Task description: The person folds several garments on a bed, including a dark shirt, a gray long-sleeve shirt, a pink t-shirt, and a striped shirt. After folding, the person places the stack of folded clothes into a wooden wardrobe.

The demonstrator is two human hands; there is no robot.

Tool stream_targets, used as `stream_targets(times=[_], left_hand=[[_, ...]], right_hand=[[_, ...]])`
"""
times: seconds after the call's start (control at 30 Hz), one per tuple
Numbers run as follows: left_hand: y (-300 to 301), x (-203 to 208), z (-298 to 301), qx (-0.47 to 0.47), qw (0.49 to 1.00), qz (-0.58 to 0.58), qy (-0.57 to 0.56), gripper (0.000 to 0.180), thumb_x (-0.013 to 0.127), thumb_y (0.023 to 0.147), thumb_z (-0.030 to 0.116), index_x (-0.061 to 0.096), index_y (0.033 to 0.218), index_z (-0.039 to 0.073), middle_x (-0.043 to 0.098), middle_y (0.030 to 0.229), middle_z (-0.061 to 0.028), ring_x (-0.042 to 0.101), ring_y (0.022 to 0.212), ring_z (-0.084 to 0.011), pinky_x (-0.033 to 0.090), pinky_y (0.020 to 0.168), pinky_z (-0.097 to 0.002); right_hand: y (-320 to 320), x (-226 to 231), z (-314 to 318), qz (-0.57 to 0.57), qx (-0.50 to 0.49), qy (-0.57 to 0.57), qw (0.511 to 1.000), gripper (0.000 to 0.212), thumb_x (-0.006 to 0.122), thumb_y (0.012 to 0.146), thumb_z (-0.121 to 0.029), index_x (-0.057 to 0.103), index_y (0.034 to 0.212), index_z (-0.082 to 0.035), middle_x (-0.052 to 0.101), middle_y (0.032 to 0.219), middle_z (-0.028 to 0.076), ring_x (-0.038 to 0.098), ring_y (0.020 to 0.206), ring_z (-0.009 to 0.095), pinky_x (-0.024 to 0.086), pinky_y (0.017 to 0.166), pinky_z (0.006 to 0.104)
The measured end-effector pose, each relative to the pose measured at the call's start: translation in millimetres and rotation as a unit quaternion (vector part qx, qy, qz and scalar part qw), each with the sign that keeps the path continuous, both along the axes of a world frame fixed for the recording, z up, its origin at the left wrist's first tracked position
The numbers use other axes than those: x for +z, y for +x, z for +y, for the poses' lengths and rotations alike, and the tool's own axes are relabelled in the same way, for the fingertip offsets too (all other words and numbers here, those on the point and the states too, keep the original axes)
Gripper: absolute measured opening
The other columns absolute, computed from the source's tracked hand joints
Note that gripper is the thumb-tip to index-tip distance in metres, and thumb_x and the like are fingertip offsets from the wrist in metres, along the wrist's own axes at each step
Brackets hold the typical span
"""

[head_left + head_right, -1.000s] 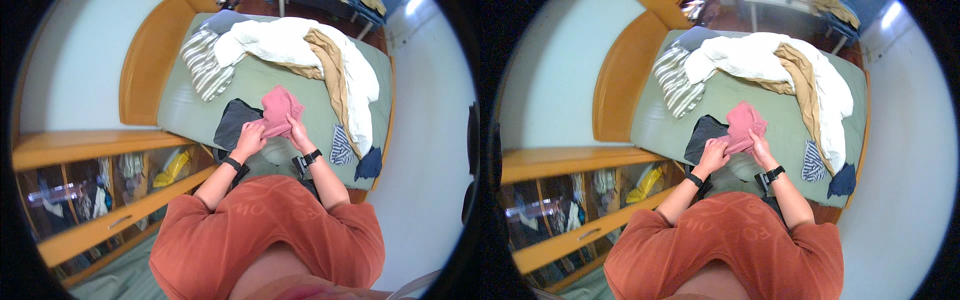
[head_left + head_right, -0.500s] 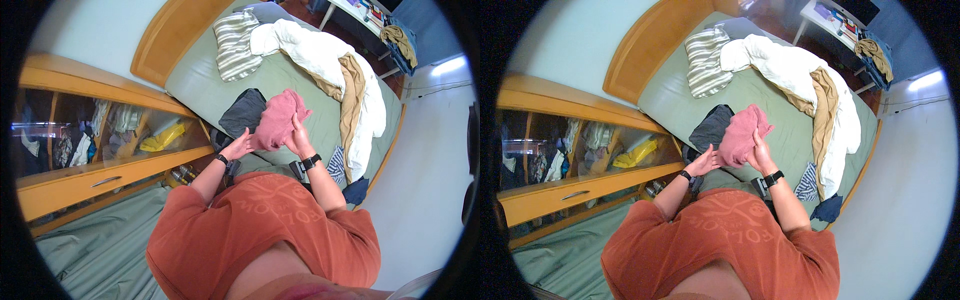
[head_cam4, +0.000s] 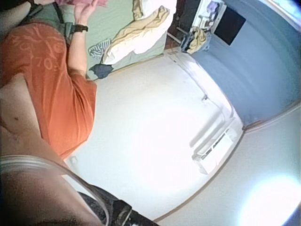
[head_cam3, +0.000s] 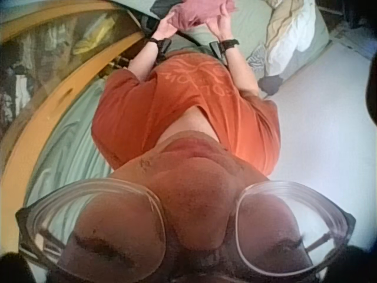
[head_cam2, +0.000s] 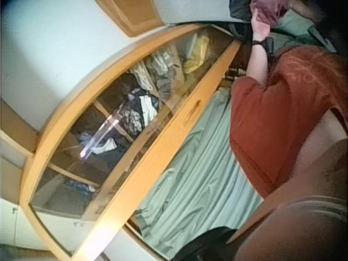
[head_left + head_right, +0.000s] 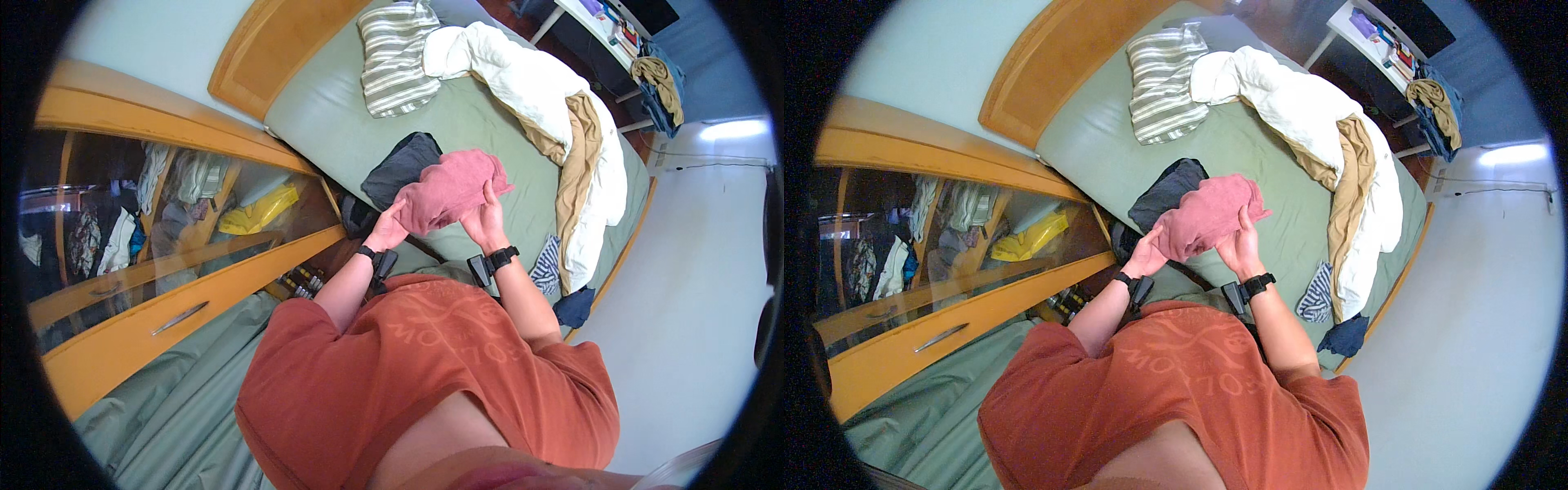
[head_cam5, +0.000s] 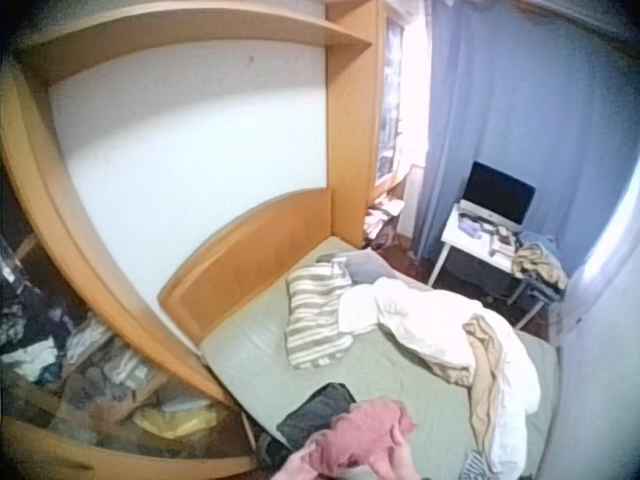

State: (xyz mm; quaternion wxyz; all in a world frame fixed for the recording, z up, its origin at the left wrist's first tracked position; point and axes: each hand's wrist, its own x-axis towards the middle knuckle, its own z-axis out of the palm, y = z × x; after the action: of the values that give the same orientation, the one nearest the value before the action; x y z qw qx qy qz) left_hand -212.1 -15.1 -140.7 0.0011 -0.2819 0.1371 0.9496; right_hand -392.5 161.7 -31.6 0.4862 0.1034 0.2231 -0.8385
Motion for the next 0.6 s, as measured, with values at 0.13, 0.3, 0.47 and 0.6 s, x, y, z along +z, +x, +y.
stream_targets(times=[0.13, 0.3, 0.47, 0.6], left_hand=[[16.1, 7.0, -32.3, 0.001, 0.998, 0.035, -0.053, 0.066, 0.063, 0.103, 0.019, 0.035, 0.162, 0.011, 0.044, 0.163, -0.0072, 0.047, 0.146, -0.0254, 0.036, 0.124, -0.0458], [15.0, 26.3, -73.1, 0.078, 0.979, -0.064, -0.176, 0.092, 0.059, 0.098, -0.003, 0.009, 0.171, 0.021, 0.028, 0.170, -0.0140, 0.041, 0.150, -0.0295, 0.040, 0.121, -0.0465], [11.6, 8.2, -103.3, 0.042, 0.950, -0.045, -0.305, 0.094, 0.058, 0.097, -0.004, 0.005, 0.171, 0.018, 0.023, 0.173, -0.0124, 0.035, 0.154, -0.0285, 0.037, 0.123, -0.0447], [39.4, -62.9, -105.7, -0.133, 0.893, -0.225, -0.367, 0.100, 0.062, 0.092, -0.007, 0.005, 0.169, 0.023, 0.042, 0.160, -0.0145, 0.060, 0.126, -0.0288, 0.059, 0.091, -0.0426]], right_hand=[[-0.4, -33.4, -24.6, 0.006, 0.007, 0.039, 0.999, 0.057, 0.044, 0.113, -0.043, 0.042, 0.156, -0.006, 0.052, 0.157, 0.011, 0.050, 0.144, 0.029, 0.040, 0.121, 0.0509], [-6.1, -74.1, -57.9, 0.042, 0.038, 0.096, 0.994, 0.046, 0.050, 0.112, -0.034, 0.050, 0.148, -0.006, 0.061, 0.146, 0.010, 0.061, 0.132, 0.027, 0.051, 0.112, 0.0476], [-22.8, -132.2, -81.5, 0.070, 0.066, 0.158, 0.983, 0.040, 0.054, 0.111, -0.027, 0.053, 0.145, -0.007, 0.067, 0.136, 0.008, 0.065, 0.118, 0.023, 0.055, 0.095, 0.0416], [-23.2, -210.1, -57.5, 0.088, 0.138, 0.492, 0.855, 0.047, 0.064, 0.102, -0.038, 0.058, 0.141, -0.012, 0.067, 0.131, 0.006, 0.062, 0.109, 0.028, 0.050, 0.093, 0.0478]])
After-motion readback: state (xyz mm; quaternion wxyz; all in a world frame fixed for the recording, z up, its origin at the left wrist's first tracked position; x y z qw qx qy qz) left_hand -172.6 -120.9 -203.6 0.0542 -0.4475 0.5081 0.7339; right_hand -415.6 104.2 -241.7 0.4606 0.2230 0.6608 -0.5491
